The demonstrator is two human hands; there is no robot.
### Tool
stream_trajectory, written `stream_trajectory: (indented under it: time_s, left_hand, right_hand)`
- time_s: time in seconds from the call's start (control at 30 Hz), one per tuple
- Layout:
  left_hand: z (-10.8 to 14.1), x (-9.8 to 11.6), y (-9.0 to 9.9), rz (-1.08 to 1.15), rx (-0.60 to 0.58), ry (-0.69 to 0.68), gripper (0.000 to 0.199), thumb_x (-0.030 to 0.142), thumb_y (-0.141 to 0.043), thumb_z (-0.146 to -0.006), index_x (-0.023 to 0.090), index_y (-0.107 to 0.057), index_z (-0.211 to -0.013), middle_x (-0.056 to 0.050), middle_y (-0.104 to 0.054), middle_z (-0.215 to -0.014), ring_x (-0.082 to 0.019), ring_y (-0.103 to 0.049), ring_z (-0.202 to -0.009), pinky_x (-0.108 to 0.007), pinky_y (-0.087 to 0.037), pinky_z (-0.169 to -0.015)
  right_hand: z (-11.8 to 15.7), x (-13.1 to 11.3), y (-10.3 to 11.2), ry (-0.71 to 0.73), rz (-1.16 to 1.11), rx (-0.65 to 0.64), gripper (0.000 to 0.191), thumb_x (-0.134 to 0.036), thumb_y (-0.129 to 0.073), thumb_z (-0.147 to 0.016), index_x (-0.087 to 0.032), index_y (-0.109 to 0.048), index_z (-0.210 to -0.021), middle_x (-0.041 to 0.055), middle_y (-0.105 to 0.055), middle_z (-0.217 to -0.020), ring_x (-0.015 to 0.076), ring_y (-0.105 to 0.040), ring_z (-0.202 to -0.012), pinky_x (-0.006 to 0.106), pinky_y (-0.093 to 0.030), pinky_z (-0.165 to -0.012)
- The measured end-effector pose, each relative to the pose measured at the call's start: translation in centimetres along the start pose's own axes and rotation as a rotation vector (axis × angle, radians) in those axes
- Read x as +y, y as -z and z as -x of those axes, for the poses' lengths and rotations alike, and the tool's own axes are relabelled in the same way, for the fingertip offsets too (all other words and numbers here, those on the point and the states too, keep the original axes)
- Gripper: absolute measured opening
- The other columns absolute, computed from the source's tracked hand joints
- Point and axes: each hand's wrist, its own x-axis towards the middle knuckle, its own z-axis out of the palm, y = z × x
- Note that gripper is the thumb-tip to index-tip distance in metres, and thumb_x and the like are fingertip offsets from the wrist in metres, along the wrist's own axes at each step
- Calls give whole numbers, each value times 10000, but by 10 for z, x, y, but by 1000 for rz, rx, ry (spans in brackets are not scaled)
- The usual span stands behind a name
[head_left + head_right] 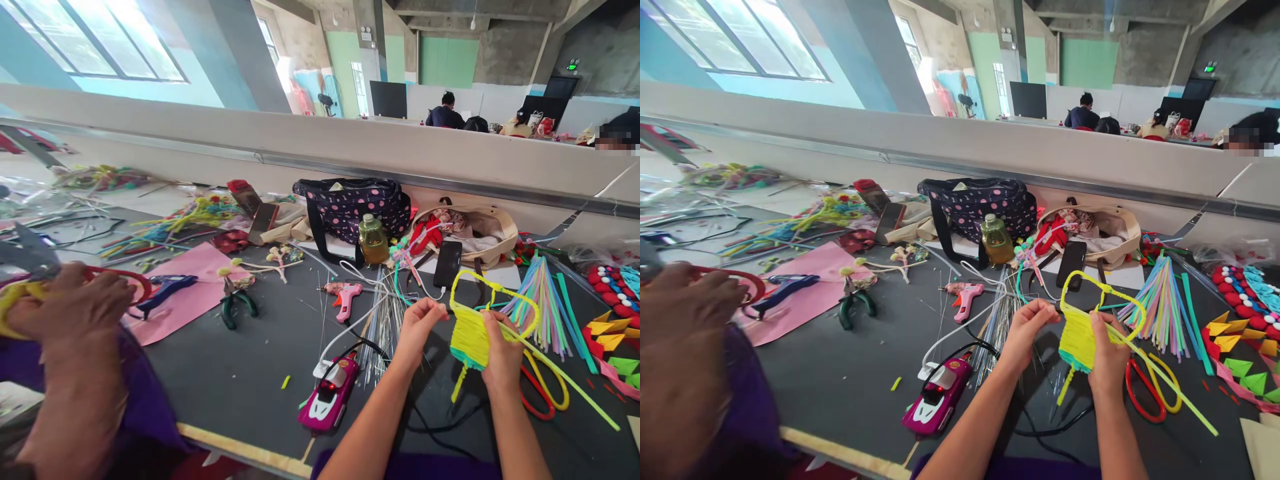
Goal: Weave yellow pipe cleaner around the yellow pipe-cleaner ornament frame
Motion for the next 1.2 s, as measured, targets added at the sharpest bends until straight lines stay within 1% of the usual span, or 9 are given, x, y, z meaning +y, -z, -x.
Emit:
stream_trajectory:
  time_s: [0.1, 0.23, 0.4, 0.53, 0.67, 0.8, 0.87, 1.1, 1.2]
  left_hand:
    - [0, 3, -1, 104, -25, 82, 342, 487, -662, -732, 145, -662, -748, -51, -643, -749, -151, -600, -687, -267, -459, -705]
    - [2, 3, -2, 113, -109, 79, 349, 469, -669, -744, 138, -706, -847, -78, -674, -795, -155, -602, -726, -259, -458, -722]
    - [2, -1, -2, 38, -82, 32, 309, 447, -742, -676, 144, -694, -716, -42, -647, -683, -134, -563, -642, -247, -445, -664]
    - [0, -4, -2, 49, -34, 23, 311, 443, -750, -665, 143, -668, -660, -25, -621, -624, -117, -539, -591, -236, -432, -628]
    - [-1, -5, -1, 143, 61, 65, 304, 429, -765, -646, 145, -661, -674, -14, -614, -621, -99, -527, -567, -220, -419, -596]
    - [-2, -4, 1, 166, 142, 44, 315, 433, -778, -617, 146, -660, -671, -12, -613, -609, -96, -519, -550, -221, -418, -581]
    - [-3, -4, 1, 168, 154, 38, 312, 429, -779, -612, 145, -664, -671, -17, -624, -621, -98, -526, -557, -226, -424, -588]
    - [-2, -7, -4, 228, 204, 40, 248, 368, -769, -630, 149, -658, -664, 20, -593, -586, -66, -498, -527, -197, -392, -571]
    - [-1, -5, -6, 321, 171, 66, 234, 351, -768, -648, 156, -656, -711, 14, -629, -663, -68, -532, -568, -187, -399, -574]
  right_hand:
    - [-6, 1, 0, -78, -69, -26, 339, -443, -772, -617, -165, -643, -760, 15, -648, -667, 197, -623, -622, 297, -497, -565]
    - [-7, 1, 1, -96, -42, -116, 317, -448, -767, -615, -176, -641, -719, 6, -656, -646, 195, -623, -593, 287, -479, -542]
    - [-8, 1, 2, -90, 21, -175, 325, -465, -764, -615, -178, -649, -716, 4, -650, -618, 183, -595, -554, 269, -439, -500]
    - [-8, 3, 0, -127, -11, -206, 353, -477, -758, -620, -182, -633, -768, 4, -653, -648, 189, -604, -568, 271, -440, -498]
    - [-10, 5, -3, -104, -126, -167, 376, -455, -758, -631, -193, -587, -840, -24, -625, -667, 157, -595, -573, 254, -449, -510]
    - [-17, 10, 0, -32, -150, -93, 365, -447, -752, -640, -184, -556, -800, -57, -537, -594, 101, -500, -473, 214, -394, -430]
    - [-21, 12, 3, -15, -125, -91, 357, -459, -746, -648, -179, -558, -765, -62, -513, -568, 89, -461, -445, 207, -366, -399]
    - [-22, 15, 3, 53, -125, -55, 365, -459, -771, -631, -169, -572, -731, -63, -521, -539, 88, -464, -445, 207, -371, -401]
    - [-19, 15, 1, 72, -122, -69, 369, -469, -763, -646, -164, -578, -740, -62, -525, -531, 80, -457, -427, 206, -375, -401]
